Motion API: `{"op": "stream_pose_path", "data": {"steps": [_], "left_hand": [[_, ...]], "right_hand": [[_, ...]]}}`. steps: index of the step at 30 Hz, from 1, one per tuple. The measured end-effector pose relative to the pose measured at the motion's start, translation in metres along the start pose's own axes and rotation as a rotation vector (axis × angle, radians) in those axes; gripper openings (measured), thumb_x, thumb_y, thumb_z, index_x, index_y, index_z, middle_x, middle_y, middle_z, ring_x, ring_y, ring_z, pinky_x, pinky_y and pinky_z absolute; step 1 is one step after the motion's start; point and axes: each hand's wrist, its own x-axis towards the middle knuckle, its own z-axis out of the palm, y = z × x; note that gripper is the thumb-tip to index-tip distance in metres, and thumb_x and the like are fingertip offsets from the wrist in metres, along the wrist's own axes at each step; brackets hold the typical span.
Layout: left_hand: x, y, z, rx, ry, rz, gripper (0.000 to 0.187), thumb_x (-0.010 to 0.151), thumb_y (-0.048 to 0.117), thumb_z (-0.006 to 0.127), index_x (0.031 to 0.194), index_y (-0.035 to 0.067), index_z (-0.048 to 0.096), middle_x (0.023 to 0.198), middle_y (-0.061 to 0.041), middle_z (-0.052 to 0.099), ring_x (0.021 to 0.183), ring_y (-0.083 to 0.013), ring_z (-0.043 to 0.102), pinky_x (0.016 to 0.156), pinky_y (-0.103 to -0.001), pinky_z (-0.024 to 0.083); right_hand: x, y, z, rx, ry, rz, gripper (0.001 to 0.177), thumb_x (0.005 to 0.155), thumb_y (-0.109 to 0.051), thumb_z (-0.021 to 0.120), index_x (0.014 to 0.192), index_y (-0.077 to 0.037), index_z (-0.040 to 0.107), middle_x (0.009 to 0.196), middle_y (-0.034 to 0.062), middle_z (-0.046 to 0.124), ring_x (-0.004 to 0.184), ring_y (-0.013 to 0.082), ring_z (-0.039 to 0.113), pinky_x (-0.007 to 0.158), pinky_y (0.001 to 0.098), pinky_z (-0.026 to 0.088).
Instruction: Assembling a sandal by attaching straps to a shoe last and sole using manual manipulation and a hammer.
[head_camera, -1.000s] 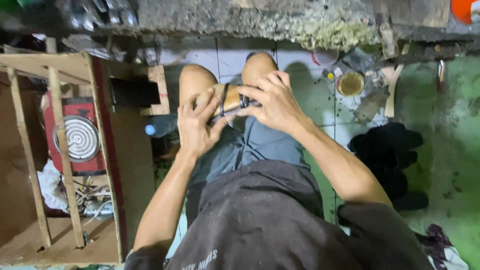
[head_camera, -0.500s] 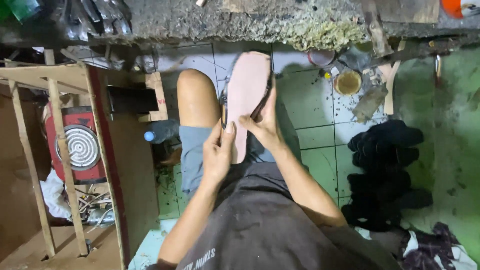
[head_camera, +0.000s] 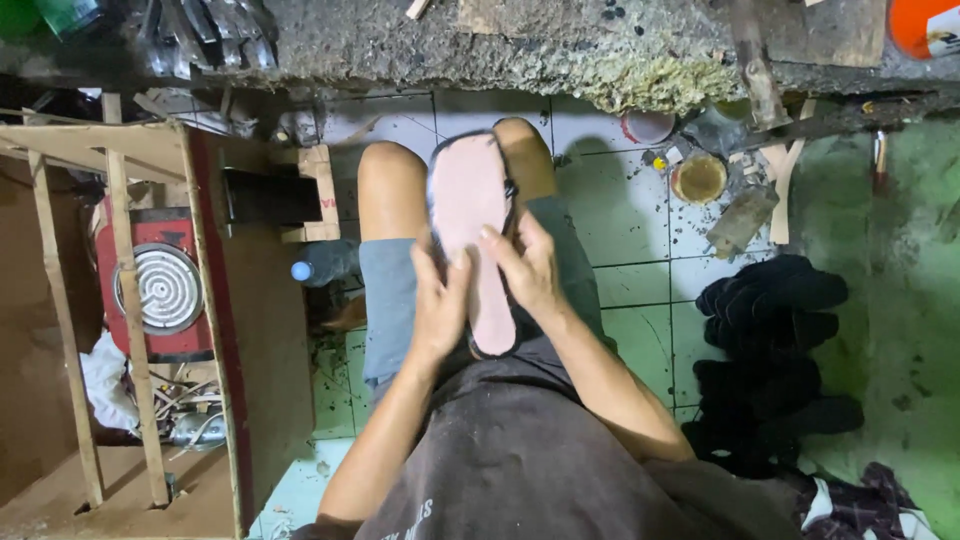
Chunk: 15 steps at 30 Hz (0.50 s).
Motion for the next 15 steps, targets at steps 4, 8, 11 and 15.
{"op": "stream_pose_path", "data": {"steps": [4, 8, 11, 15], "left_hand": [[0.006, 0.024, -0.005, -0.204, 0.117, 0.181, 0.035, 0.100, 0.045, 0.057, 0.113, 0.012, 0.057, 0.095, -0.008, 0.060, 0.095, -0.0185, 0.057, 0.090, -0.038, 0.047], [0.013, -0.010, 0.000, -0.305, 0.090, 0.329, 0.017, 0.100, 0.027, 0.064, 0.106, 0.011, 0.066, 0.083, 0.003, 0.056, 0.084, -0.0090, 0.052, 0.082, -0.027, 0.045], [0.010, 0.000, -0.007, -0.284, 0.032, 0.338, 0.030, 0.104, 0.034, 0.054, 0.118, 0.009, 0.062, 0.093, 0.001, 0.058, 0.092, -0.0107, 0.052, 0.093, -0.034, 0.047], [0.008, -0.002, -0.001, -0.278, 0.105, 0.345, 0.025, 0.107, 0.028, 0.051, 0.100, 0.007, 0.064, 0.079, 0.001, 0.052, 0.082, -0.0098, 0.050, 0.081, -0.027, 0.044]], "right_hand": [[-0.011, 0.021, 0.001, 0.005, -0.172, 0.009, 0.054, 0.089, -0.025, 0.076, 0.136, -0.008, 0.057, 0.115, 0.0118, 0.067, 0.104, 0.0152, 0.061, 0.089, 0.0333, 0.053], [-0.008, 0.018, -0.003, -0.128, -0.042, 0.058, 0.027, 0.102, -0.034, 0.061, 0.095, -0.010, 0.070, 0.075, -0.0002, 0.059, 0.073, 0.0101, 0.054, 0.068, 0.0238, 0.045], [-0.012, 0.018, 0.004, -0.107, 0.011, 0.016, 0.021, 0.096, -0.031, 0.070, 0.093, -0.011, 0.072, 0.072, -0.0014, 0.058, 0.070, 0.0082, 0.052, 0.064, 0.0212, 0.043], [-0.017, 0.008, 0.008, -0.107, 0.003, 0.012, 0.018, 0.092, -0.026, 0.074, 0.100, -0.010, 0.074, 0.077, -0.0002, 0.062, 0.076, 0.0084, 0.055, 0.067, 0.0226, 0.046]]}}
